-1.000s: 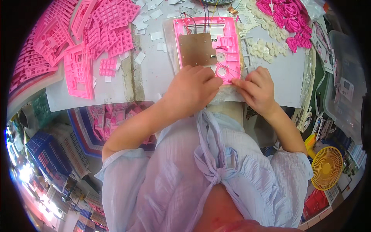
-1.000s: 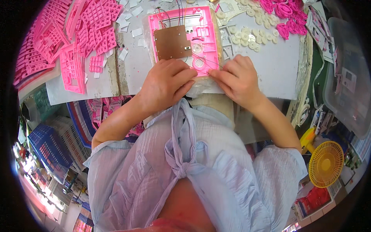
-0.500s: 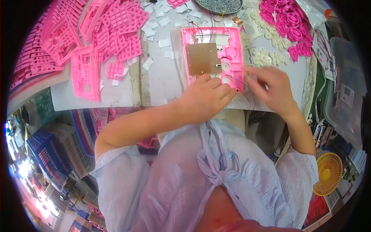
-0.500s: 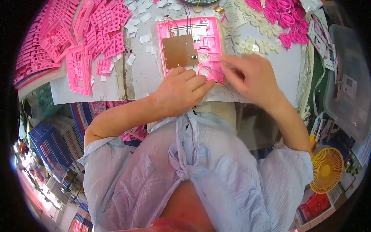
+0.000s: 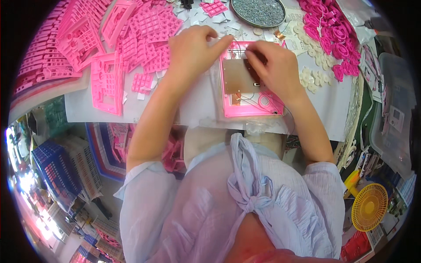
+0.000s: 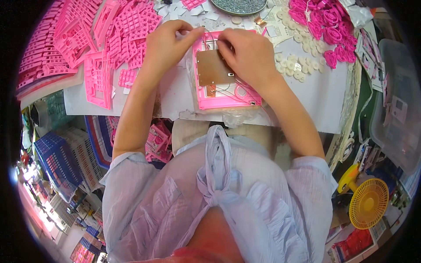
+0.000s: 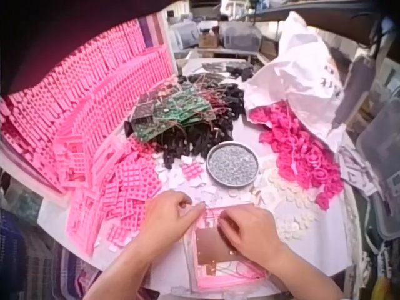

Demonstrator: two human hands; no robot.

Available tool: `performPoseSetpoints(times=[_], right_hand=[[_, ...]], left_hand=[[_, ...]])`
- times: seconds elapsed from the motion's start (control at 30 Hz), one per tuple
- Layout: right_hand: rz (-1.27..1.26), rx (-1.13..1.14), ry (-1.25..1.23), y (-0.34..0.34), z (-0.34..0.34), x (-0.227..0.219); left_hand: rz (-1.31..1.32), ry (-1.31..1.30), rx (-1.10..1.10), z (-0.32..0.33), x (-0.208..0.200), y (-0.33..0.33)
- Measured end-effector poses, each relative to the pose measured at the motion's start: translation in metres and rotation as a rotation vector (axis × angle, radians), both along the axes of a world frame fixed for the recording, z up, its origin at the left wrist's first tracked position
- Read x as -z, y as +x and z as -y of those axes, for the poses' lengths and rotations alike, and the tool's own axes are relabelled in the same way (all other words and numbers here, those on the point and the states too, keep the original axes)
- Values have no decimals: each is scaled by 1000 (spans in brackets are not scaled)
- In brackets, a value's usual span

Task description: Assembling a toy electronic device by installing circuit boards and internal components into a plastic casing and securing them with screws.

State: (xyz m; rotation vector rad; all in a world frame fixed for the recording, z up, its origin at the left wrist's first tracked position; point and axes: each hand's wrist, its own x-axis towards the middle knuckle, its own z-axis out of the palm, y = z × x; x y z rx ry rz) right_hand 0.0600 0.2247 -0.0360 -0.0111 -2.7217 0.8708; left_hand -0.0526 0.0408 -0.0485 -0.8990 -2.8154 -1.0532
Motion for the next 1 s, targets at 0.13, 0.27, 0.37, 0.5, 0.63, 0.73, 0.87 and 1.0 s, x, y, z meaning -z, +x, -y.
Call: performPoseSetpoints(times=[0.13,0.27,0.37,0.5,0.63,0.73,0.87,1.0], right_hand=[[-117,-295,125,15,-10,6],[-16,-382,144,18,-12,-6],[-16,-397,176,18,-13,-5],[-167,-359,300,22,-6,-11],[-141,-425,22,25,-36,-10],[27,-226,-184,11,-60,-13],[-174,-145,41,-22,-35,4],[91,-154,49,-54,-17,-3]], left_hand=[[123,133,65,-11,6,-1],[195,258,28,-5,8,6],[127,354,-19,-6,3,19],[-345,341,397,-6,-1,32],[-274,296,370,-1,-3,41],[-53,381,169,4,4,41],[35,443,41,12,14,30],[0,384,50,14,7,35]])
